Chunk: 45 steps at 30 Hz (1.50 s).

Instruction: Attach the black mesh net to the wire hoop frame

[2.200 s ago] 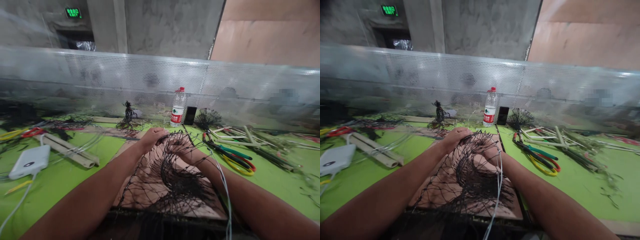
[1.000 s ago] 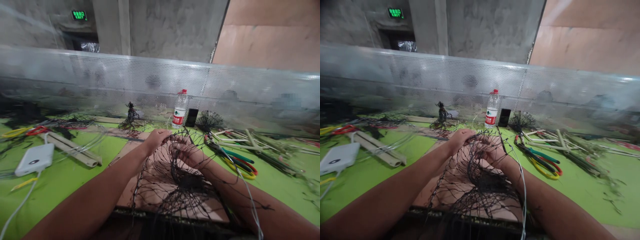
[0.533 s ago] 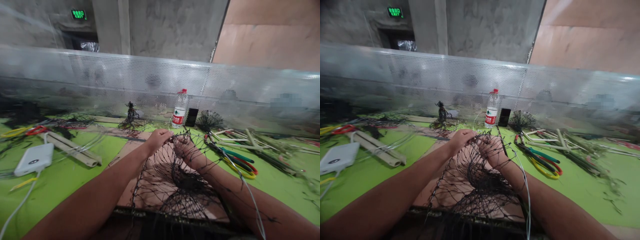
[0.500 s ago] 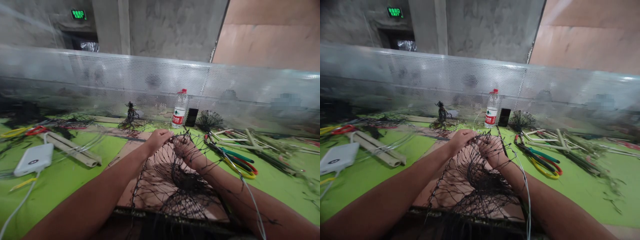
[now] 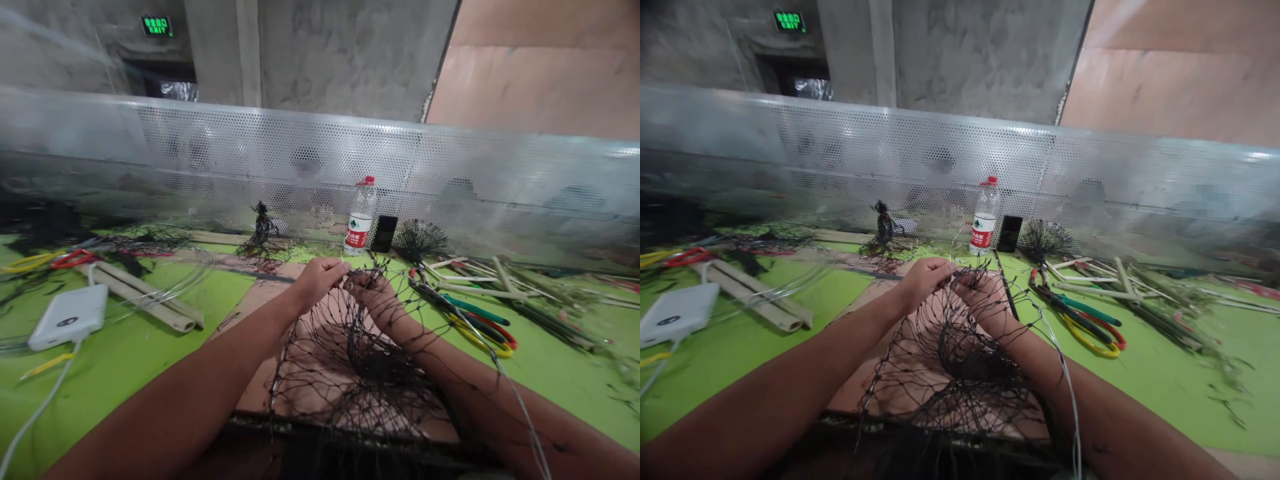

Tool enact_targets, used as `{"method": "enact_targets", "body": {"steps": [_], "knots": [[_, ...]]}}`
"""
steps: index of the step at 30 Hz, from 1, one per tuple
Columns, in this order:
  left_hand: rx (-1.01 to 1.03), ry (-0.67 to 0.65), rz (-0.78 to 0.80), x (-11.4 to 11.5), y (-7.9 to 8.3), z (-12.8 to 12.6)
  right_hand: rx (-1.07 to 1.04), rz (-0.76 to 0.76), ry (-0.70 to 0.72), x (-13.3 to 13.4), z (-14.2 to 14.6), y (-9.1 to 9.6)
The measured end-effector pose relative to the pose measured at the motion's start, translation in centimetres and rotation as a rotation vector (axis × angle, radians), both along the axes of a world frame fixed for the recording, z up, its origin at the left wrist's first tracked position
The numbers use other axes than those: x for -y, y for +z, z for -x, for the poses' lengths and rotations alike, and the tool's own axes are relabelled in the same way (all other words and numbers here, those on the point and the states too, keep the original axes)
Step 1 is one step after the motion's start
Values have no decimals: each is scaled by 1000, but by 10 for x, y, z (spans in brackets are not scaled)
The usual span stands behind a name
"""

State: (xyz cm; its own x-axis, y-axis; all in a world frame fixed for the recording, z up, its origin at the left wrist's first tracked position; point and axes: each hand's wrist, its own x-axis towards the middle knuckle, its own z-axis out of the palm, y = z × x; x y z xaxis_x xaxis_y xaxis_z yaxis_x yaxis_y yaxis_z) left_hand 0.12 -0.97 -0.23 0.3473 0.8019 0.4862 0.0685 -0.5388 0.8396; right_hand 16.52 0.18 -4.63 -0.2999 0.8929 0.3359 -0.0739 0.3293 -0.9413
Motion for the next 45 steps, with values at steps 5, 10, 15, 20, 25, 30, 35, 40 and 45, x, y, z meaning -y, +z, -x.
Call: {"method": "enact_targets", "body": {"steps": [5,10,15,20,25,30,35,40,45], "knots": [[-14,0,25,0,-1,0,9,-55,-54,-5,9,2],[-81,20,84,-6,-2,5,29,-47,-22,3,9,1],[-181,113,24,-14,0,18,-9,-24,7,10,0,5],[-251,99,-50,-18,1,24,-79,2,5,11,-9,13],[-251,104,-58,-19,1,24,-129,15,13,12,-13,17],[-211,129,-44,-19,2,25,-217,38,35,10,-15,20],[-212,115,-23,-15,5,25,-306,100,58,9,-18,23],[-362,13,-54,-10,9,25,-221,147,114,4,-23,21],[-479,-101,-149,-9,10,25,-163,-81,-257,-5,-28,21]]}}
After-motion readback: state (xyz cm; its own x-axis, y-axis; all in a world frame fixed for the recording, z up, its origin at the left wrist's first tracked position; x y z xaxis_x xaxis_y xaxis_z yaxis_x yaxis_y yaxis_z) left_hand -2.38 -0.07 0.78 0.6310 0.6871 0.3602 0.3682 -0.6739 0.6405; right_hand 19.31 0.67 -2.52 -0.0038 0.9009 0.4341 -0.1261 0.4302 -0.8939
